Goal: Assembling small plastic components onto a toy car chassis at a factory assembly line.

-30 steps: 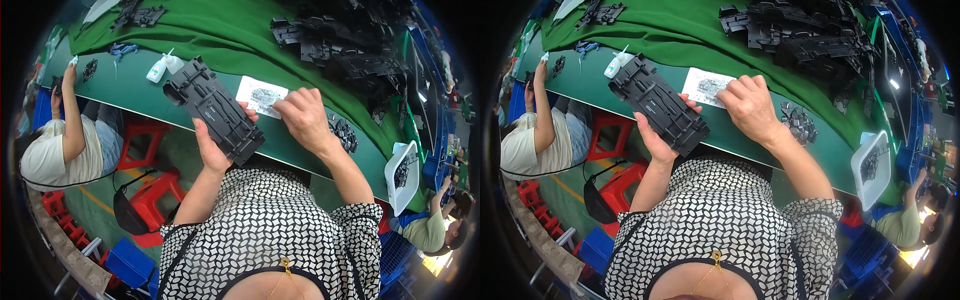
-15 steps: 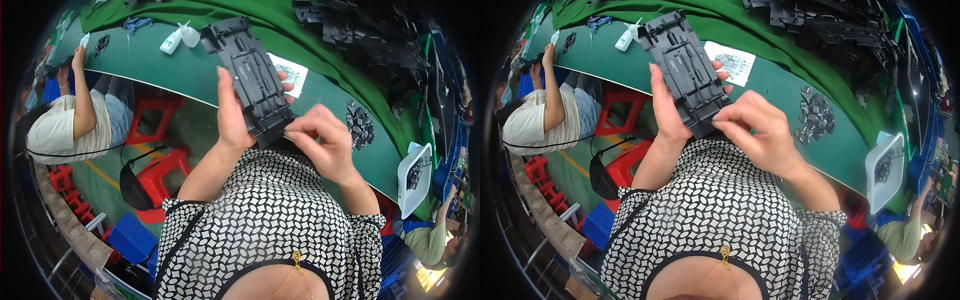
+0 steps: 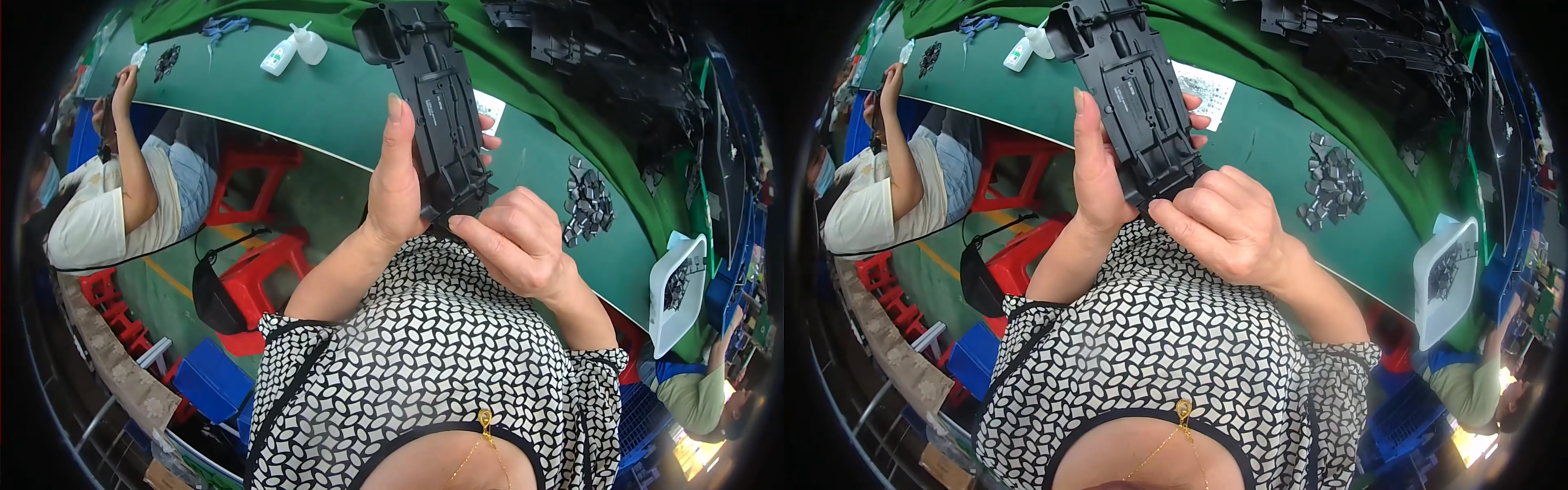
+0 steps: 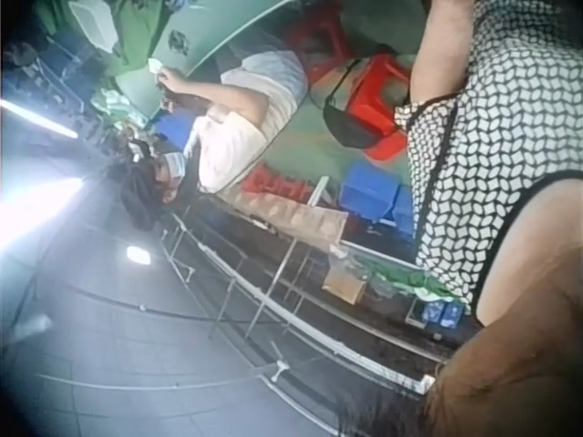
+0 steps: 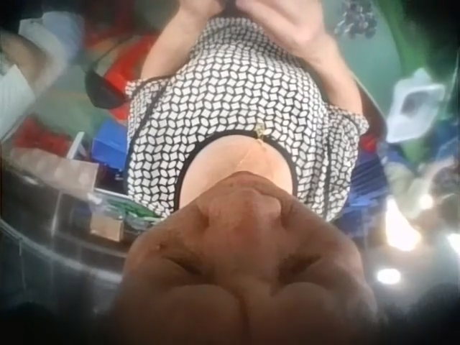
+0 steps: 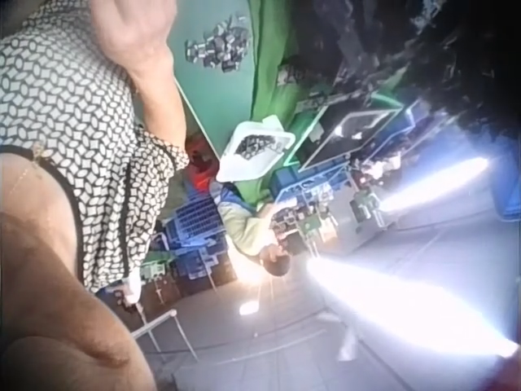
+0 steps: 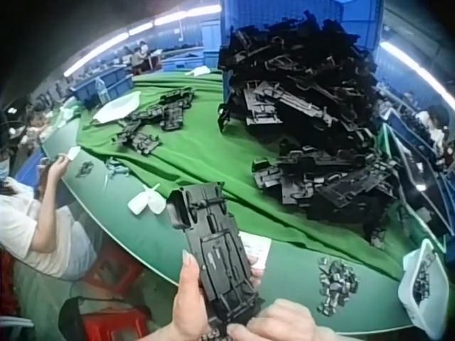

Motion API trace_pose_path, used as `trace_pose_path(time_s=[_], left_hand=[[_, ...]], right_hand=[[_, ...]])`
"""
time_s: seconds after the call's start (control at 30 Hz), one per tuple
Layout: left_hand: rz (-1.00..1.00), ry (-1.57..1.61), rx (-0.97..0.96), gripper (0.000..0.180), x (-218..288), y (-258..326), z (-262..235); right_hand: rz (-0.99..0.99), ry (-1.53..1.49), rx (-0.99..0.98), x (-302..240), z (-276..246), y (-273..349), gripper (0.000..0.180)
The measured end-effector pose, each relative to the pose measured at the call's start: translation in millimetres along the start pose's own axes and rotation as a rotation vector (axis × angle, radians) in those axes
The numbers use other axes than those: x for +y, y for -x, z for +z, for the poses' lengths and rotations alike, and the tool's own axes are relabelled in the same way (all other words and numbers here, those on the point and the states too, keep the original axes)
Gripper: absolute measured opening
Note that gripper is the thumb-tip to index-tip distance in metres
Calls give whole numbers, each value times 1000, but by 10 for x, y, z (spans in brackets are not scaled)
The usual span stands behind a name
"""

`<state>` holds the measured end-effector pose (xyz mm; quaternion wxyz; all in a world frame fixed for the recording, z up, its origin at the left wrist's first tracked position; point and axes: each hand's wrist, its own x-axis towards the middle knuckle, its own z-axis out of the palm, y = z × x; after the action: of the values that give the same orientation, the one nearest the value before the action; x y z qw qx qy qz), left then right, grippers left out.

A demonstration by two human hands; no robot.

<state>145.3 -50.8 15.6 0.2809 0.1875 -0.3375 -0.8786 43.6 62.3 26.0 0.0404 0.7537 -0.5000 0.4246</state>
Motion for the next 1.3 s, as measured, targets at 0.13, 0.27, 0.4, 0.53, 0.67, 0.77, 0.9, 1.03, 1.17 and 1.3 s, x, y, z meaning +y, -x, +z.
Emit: trace_pose_path(time_s=[0.13, 0.27, 0.4, 0.53, 0.67, 0.77, 0.9, 1.03, 1.17, 1.3], left_hand=[[6, -18, -14, 77, -15, 0, -4], [10, -41, -1, 77, -25, 15, 15], [8, -8, -4, 69, -16, 40, 54], [27, -59, 1, 72, -17, 43, 70], [61, -139, 15, 76, -40, 48, 79], [73, -134, 34, 76, -33, 44, 67], [132, -104, 27, 80, -44, 9, 34], [384, -228, 29, 81, -120, 24, -57], [493, -383, 74, 92, -110, 0, 27], [511, -412, 12, 92, -150, 5, 19]], right_hand=[[-5, 5, -11, 4, 4, 24, 30], [1, 6, -20, -6, -3, 30, 29], [-3, 10, -19, -14, 9, 37, 29], [-4, -2, -26, -13, 16, 30, 29], [15, -17, -20, -9, 30, 30, 29], [-4, 8, -8, -7, 48, 40, 30], [137, -20, 55, -24, 16, 56, 24], [1006, -526, 156, -228, -92, 94, 7], [1203, -912, -18, -229, -39, 77, 19], [1235, -996, -46, -194, 51, 90, 20]])
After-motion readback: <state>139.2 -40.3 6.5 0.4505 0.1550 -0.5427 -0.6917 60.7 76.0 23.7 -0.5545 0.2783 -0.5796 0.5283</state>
